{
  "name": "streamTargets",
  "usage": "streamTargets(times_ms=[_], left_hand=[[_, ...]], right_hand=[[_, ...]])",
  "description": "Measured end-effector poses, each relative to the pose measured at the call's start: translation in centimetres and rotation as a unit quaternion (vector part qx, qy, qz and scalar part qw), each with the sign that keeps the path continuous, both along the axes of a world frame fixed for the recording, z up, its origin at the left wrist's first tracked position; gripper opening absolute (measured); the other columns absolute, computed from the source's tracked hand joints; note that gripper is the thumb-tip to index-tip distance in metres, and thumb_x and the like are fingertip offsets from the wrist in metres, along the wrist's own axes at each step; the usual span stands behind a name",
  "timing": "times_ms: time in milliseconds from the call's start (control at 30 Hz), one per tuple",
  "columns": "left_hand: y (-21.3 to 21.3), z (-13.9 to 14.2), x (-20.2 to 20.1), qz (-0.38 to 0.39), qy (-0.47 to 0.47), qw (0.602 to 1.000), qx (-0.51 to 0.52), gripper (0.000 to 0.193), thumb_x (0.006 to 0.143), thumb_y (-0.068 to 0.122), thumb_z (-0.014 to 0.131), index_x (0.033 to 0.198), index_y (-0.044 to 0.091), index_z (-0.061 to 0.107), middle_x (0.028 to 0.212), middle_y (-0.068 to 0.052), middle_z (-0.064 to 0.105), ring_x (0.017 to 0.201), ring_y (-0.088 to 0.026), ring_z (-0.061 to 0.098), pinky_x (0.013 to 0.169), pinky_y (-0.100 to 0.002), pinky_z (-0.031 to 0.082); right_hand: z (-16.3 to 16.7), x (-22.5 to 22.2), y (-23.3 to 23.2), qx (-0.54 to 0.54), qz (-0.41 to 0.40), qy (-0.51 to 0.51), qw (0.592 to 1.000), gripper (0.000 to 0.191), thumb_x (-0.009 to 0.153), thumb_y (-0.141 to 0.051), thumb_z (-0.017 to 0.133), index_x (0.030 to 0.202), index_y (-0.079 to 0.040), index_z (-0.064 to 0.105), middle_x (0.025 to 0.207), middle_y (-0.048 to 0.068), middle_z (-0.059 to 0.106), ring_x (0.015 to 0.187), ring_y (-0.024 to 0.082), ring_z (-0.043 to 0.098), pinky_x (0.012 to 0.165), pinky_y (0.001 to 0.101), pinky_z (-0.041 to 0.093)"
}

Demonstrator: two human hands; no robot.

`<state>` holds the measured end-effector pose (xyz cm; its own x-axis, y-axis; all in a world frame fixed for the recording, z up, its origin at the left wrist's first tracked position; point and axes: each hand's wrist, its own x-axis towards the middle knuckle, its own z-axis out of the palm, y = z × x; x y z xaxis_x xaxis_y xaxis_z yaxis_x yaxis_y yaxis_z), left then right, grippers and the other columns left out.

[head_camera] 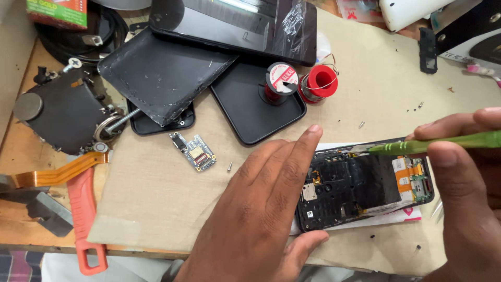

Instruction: The person holds a smartphone, peels the protective film from its back, then pries open the back cover with a green pry tool and works on the internal components, lifting the cover off and manipulating the exposed battery and board area.

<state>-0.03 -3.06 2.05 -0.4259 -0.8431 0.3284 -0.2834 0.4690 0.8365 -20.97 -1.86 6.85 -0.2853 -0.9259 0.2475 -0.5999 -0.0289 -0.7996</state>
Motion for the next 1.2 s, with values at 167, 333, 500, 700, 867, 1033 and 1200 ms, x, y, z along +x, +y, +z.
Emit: streamTargets(times_ms=[167,333,500,700,867,1033,1200], left_hand=[[-0.1,-0.2,-0.1,-0.003,0.000,1.000,-0.011,0.117,0.067,0.024,0.091,0.158,-0.003,0.024,0.139,-0.026,0.050,0.134,-0.040,0.049,0.113,-0.048,0.040],[-0.2,-0.2,0.0,-0.003,-0.003,1.000,-0.025,0.115,0.067,0.024,0.090,0.157,-0.004,0.025,0.140,-0.026,0.050,0.135,-0.040,0.048,0.113,-0.048,0.040],[-0.2,-0.3,0.0,-0.008,0.000,1.000,-0.014,0.114,0.067,0.024,0.090,0.157,-0.004,0.025,0.139,-0.026,0.050,0.135,-0.040,0.048,0.113,-0.048,0.040],[0.0,0.1,0.0,0.000,-0.006,1.000,-0.014,0.115,0.067,0.024,0.090,0.157,-0.003,0.026,0.138,-0.026,0.053,0.134,-0.040,0.050,0.112,-0.047,0.041],[0.2,0.6,0.7,-0.006,0.002,1.000,-0.011,0.114,0.069,0.023,0.091,0.158,-0.004,0.026,0.137,-0.025,0.054,0.133,-0.041,0.051,0.112,-0.047,0.041],[1.2,1.3,2.0,-0.001,0.006,1.000,-0.028,0.111,0.067,0.021,0.089,0.155,-0.005,0.027,0.137,-0.025,0.054,0.133,-0.042,0.050,0.111,-0.046,0.041],[2.7,2.5,4.0,0.004,-0.014,0.999,-0.030,0.109,0.069,0.021,0.090,0.155,-0.005,0.029,0.135,-0.024,0.056,0.130,-0.041,0.052,0.109,-0.046,0.042]], right_hand=[[-0.2,-0.4,0.1,0.010,-0.002,-0.010,1.000,0.032,0.113,-0.007,0.053,0.142,-0.007,0.040,0.122,0.014,0.065,0.112,0.020,0.070,0.099,0.0346,0.062],[-0.2,-0.8,0.1,0.019,0.022,0.087,0.996,0.028,0.112,-0.007,0.053,0.138,-0.006,0.040,0.119,0.014,0.066,0.108,0.020,0.072,0.096,0.0333,0.063],[-0.2,-0.9,0.1,0.016,0.029,0.118,0.992,0.038,0.112,-0.008,0.058,0.144,-0.003,0.038,0.117,0.015,0.067,0.108,0.020,0.072,0.099,0.0338,0.062],[0.8,-1.6,0.3,0.044,0.032,0.276,0.960,0.031,0.106,-0.015,0.069,0.125,0.004,0.056,0.107,0.018,0.068,0.093,0.020,0.072,0.092,0.0355,0.057],[2.4,-2.0,-1.0,0.283,-0.121,0.211,0.928,0.030,0.097,-0.033,0.069,0.092,-0.004,0.074,0.064,0.017,0.063,0.047,0.024,0.062,0.045,0.0374,0.051],[6.5,1.1,-3.2,0.365,0.053,0.515,0.774,0.054,0.095,-0.051,0.067,0.064,-0.006,0.066,0.051,0.011,0.050,0.039,0.017,0.049,0.042,0.0333,0.042],[10.8,5.4,-4.4,0.385,0.113,0.651,0.644,0.040,0.093,-0.048,0.066,0.068,-0.017,0.076,0.047,0.007,0.063,0.042,0.019,0.061,0.051,0.0304,0.048]])
